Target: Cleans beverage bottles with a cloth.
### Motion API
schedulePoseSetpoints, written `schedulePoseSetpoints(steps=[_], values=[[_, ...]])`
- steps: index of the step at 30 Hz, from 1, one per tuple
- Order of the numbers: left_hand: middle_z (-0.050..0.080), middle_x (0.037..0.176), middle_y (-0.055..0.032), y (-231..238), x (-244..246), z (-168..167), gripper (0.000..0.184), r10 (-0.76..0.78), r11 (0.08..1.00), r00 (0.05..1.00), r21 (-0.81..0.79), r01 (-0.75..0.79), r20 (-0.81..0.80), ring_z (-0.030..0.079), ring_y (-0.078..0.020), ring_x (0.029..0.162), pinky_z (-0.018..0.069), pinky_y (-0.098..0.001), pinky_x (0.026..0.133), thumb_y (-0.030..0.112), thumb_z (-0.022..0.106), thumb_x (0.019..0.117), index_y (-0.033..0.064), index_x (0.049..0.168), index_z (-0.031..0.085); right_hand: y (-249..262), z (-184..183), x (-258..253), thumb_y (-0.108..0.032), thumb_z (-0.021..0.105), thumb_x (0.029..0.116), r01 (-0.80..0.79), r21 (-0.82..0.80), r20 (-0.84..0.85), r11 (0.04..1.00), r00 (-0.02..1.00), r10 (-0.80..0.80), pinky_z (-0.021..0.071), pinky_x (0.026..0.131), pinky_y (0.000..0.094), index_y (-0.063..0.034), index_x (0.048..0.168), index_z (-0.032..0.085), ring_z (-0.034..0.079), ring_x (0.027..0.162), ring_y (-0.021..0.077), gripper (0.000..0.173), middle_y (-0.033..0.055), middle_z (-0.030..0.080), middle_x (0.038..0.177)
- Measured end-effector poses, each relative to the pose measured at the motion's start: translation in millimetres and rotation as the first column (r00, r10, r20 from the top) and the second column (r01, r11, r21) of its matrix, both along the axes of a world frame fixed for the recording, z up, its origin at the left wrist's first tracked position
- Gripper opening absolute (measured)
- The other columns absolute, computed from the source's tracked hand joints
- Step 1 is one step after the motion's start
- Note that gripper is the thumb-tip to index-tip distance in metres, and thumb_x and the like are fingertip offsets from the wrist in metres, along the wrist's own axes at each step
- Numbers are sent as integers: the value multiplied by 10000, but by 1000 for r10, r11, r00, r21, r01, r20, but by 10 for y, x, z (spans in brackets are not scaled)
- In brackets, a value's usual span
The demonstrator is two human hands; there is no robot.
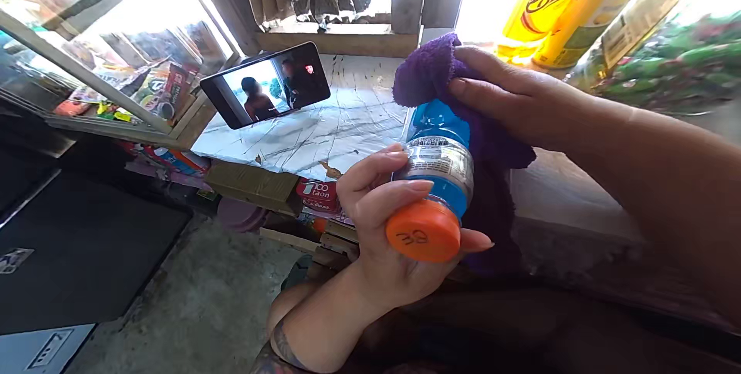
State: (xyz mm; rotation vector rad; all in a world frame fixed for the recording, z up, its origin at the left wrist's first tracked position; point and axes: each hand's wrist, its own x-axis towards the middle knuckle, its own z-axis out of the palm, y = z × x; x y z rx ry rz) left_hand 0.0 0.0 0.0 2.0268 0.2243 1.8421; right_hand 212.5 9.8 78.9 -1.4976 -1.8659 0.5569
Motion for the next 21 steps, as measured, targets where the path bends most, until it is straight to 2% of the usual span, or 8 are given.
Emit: schedulePoseSetpoints(steps=[3,5,9,12,15,17,19,21], values=[[519,1365,67,18,-29,32,449,-13,1000,1000,17,12,20,471,-133,1371,420,-370,1164,396,721,940,244,1323,543,1,-43,-8,-416,352,1081,-23,45,8,999,1000,22,432,1086,356,-148,1539,395,526,1304,117,533,121,502,1476],[535,1365,53,30,-50,47,468,-34,999,999,6,34,21,481,-158,1373,429,-387,1161,371,729,937,232,1337,530,18,-87,9,-411,341,1080,-60,103,28,993,998,58,404,1124,370,-136,1531,418,495,1353,141,534,120,497,1493],[566,1395,20,58,-41,64,480,-139,989,987,-47,143,83,504,-202,1386,448,-414,1158,283,743,936,218,1341,494,24,-100,15,-418,321,1084,-99,162,59,982,994,90,401,1131,396,-117,1506,448,500,1350,155,534,110,531,1455],[563,1430,5,80,-50,78,461,-185,978,978,-77,193,92,484,-215,1411,431,-416,1171,268,732,945,211,1330,484,18,-117,18,-442,310,1081,-111,185,65,977,993,101,392,1140,417,-111,1506,453,488,1366,166,557,113,530,1460],[542,1466,-9,104,-65,88,450,-188,976,977,-93,197,99,453,-232,1435,400,-439,1190,289,729,946,201,1323,500,-2,-134,-2,-430,298,1084,-130,216,57,968,991,120,414,1122,361,-86,1492,456,501,1333,123,556,107,536,1431],[484,1495,3,115,-87,81,467,-122,987,989,-96,130,88,444,-186,1417,412,-385,1166,317,730,942,206,1344,520,-33,-136,-20,-427,293,1087,-134,233,64,963,990,122,433,1101,328,-72,1482,456,517,1301,93,556,103,545,1405],[469,1402,29,116,-104,87,479,-56,992,996,-111,64,72,464,-104,1318,432,-281,1097,341,743,926,206,1343,551,-55,-151,-21,-432,306,1085,-149,255,57,955,989,139,432,1100,298,-52,1478,443,509,1299,63,563,99,537,1408],[521,1296,10,125,-109,108,467,-44,993,996,-105,52,75,499,-94,1252,455,-254,1050,319,753,919,156,1320,577,-56,-171,-9,-453,321,1083,-180,279,48,943,984,174,430,1109,285,-46,1480,428,502,1306,41,578,84,536,1414]])
